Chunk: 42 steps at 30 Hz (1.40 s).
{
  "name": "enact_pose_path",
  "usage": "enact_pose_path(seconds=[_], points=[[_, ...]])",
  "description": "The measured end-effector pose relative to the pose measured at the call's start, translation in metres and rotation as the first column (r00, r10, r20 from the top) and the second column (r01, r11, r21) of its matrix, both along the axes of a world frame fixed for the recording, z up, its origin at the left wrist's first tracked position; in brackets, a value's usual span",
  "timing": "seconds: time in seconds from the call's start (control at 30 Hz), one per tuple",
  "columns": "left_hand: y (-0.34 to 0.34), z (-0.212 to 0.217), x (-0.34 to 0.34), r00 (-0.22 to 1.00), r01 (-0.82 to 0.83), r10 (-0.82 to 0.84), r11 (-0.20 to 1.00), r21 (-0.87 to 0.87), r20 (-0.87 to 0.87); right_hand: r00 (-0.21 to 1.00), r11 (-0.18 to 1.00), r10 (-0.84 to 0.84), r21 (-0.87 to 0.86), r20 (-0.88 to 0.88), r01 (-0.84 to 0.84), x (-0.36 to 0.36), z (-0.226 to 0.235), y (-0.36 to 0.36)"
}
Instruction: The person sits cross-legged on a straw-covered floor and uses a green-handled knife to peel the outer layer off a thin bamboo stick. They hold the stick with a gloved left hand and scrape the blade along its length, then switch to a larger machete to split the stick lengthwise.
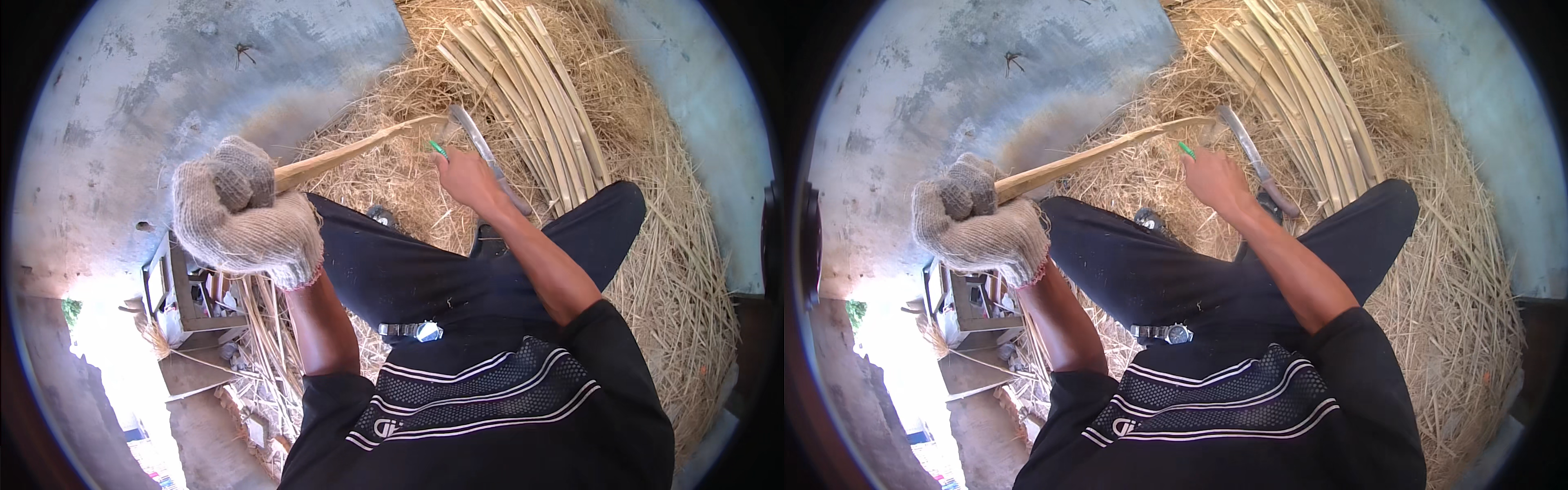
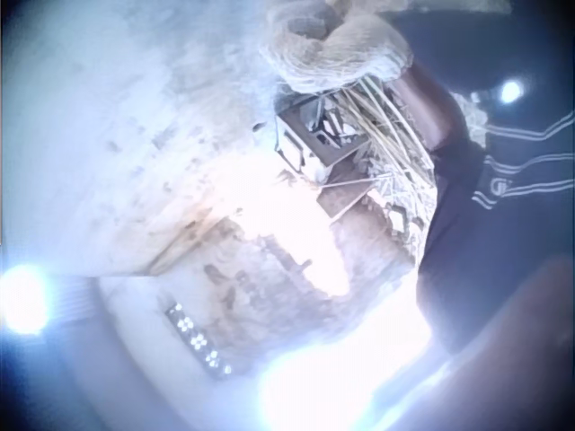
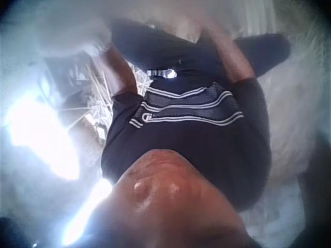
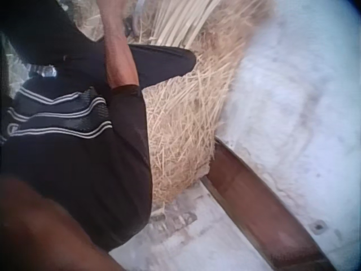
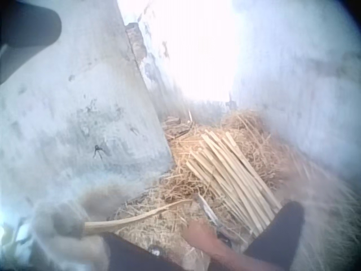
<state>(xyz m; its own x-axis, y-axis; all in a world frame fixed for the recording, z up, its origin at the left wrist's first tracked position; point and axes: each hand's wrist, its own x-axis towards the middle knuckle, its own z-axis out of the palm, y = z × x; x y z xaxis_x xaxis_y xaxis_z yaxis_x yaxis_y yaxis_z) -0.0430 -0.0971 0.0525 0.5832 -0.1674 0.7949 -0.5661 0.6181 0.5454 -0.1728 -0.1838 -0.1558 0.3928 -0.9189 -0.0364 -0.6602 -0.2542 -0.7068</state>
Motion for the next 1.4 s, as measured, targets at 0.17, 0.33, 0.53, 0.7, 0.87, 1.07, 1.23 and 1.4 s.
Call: enact_pose_path(seconds=[0.17,0.33,0.53,0.7,0.87,1.07,1.23,1.4], points=[[-0.004,0.001,0.006,0.996,0.084,-0.084,0.996,0.017,-0.016,0.948,0.995,0.093,0.001,0.304,-0.098,-0.002,0.07,0.04],[0.002,-0.004,-0.002,0.957,0.289,-0.289,0.957,0.017,0.012,0.831,0.957,0.253,-0.252,0.496,-0.141,0.014,0.1,0.075],[-0.004,-0.003,0.02,0.965,0.259,-0.258,0.966,-0.013,0.044,0.925,0.943,0.177,-0.327,0.336,-0.062,0.023,0.075,0.052],[-0.001,-0.002,0.017,0.972,0.236,-0.236,0.972,0.003,0.002,0.897,0.942,0.218,-0.322,0.385,-0.091,0.028,0.086,0.06],[-0.002,-0.005,0.017,0.976,0.213,-0.211,0.977,-0.03,0.059,0.959,0.969,0.06,-0.247,0.275,0.01,0.032,0.035,0.035],[0.003,-0.008,0.015,0.955,0.293,-0.292,0.956,-0.016,0.049,0.982,0.985,0.051,-0.169,0.181,-0.02,0.035,0.042,0.039],[0.003,-0.006,0.027,0.958,0.281,-0.28,0.96,-0.003,0.062,0.969,0.913,0.109,-0.407,0.22,-0.011,0.038,0.041,0.04],[0.0,-0.006,0.019,0.926,0.315,-0.309,0.949,0.01,0.218,0.993,0.938,0.117,-0.329,-0.001,-0.11,0.022,0.0,-0.003]])
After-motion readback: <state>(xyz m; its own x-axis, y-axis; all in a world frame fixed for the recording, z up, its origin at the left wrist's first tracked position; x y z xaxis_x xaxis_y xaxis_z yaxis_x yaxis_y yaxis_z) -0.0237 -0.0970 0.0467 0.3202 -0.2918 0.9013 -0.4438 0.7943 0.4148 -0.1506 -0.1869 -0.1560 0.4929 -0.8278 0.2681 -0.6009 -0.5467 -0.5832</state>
